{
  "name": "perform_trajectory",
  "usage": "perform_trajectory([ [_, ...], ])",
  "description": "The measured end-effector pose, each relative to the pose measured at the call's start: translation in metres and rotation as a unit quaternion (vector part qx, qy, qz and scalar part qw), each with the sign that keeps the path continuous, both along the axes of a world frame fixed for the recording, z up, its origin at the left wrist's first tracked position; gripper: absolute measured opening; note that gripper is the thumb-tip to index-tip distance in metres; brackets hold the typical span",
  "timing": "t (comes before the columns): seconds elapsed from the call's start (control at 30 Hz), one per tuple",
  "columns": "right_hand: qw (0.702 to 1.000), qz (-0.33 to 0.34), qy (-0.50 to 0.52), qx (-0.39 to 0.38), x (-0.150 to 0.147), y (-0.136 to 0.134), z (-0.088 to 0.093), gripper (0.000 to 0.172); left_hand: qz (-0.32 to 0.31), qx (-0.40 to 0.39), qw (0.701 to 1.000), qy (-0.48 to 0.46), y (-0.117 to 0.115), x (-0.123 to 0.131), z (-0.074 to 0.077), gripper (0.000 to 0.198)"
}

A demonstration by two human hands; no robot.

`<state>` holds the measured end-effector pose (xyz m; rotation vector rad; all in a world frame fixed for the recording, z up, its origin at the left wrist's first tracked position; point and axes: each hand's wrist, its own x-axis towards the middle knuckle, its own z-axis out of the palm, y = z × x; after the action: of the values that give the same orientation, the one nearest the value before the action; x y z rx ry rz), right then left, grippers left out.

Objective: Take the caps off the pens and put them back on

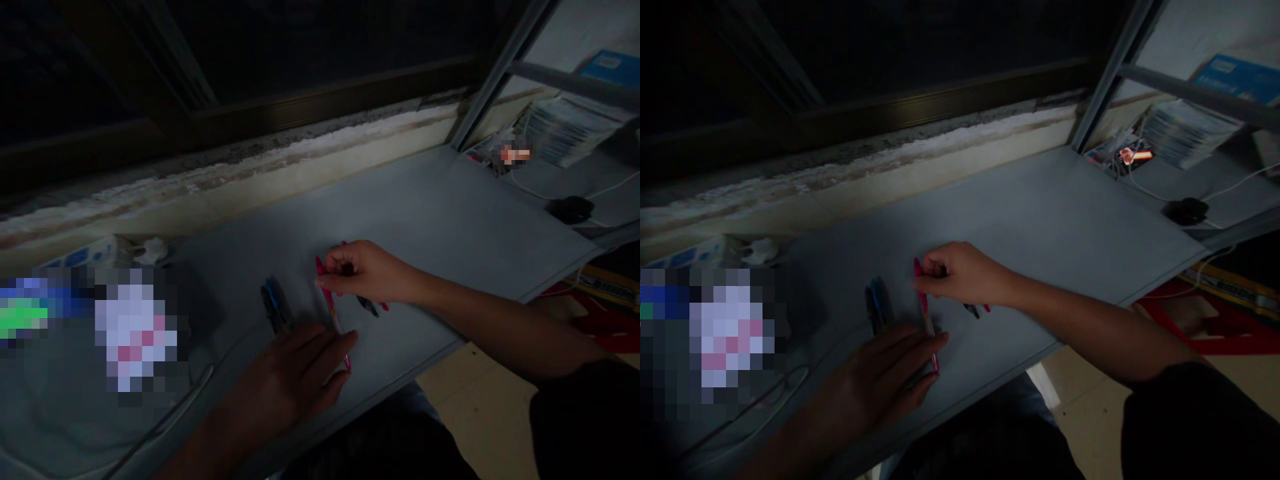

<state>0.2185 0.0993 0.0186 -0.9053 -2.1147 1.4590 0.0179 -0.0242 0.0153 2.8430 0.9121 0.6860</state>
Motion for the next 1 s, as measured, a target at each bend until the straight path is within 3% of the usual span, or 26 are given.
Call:
perform_trajectory([
  [0.07, 1.0, -0.011, -0.016, 0.021, 0.002, 0.004, 0.002, 0.028, 0.027, 0.012, 1.0, -0.007, 0.001, -0.001, 0.001, 0.025],
  [0.17, 0.993, -0.021, -0.083, 0.081, 0.006, 0.01, 0.005, 0.024, 0.135, 0.049, 0.989, -0.019, 0.003, -0.006, 0.001, 0.009],
  [0.27, 0.973, -0.031, -0.172, 0.15, 0.01, 0.014, 0.005, 0.021, 0.246, 0.057, 0.967, 0.021, 0.005, -0.014, -0.002, 0.029],
  [0.37, 0.958, -0.051, -0.208, 0.189, 0.012, 0.014, 0.005, 0.021, 0.291, 0.032, 0.954, 0.07, 0.005, -0.022, -0.007, 0.04],
  [0.47, 0.954, -0.052, -0.212, 0.206, 0.013, 0.011, 0.007, 0.033, 0.331, -0.019, 0.935, 0.122, 0.002, -0.025, -0.009, 0.044],
  [0.63, 0.963, 0.003, -0.171, 0.208, 0.011, 0.005, 0.011, 0.035, 0.405, -0.165, 0.877, 0.198, 0.002, -0.019, 0.001, 0.044],
  [0.8, 0.966, 0.085, -0.146, 0.193, 0.007, -0.003, 0.018, 0.041, 0.448, -0.286, 0.827, 0.184, 0.012, -0.019, 0.004, 0.039],
  [0.9, 0.971, 0.124, -0.137, 0.151, 0.005, -0.007, 0.021, 0.047, 0.454, -0.284, 0.838, 0.103, 0.014, -0.024, 0.002, 0.033],
  [1.0, 0.978, 0.124, -0.114, 0.123, 0.004, -0.009, 0.021, 0.047, 0.443, -0.216, 0.87, -0.015, 0.011, -0.028, 0.003, 0.029],
])
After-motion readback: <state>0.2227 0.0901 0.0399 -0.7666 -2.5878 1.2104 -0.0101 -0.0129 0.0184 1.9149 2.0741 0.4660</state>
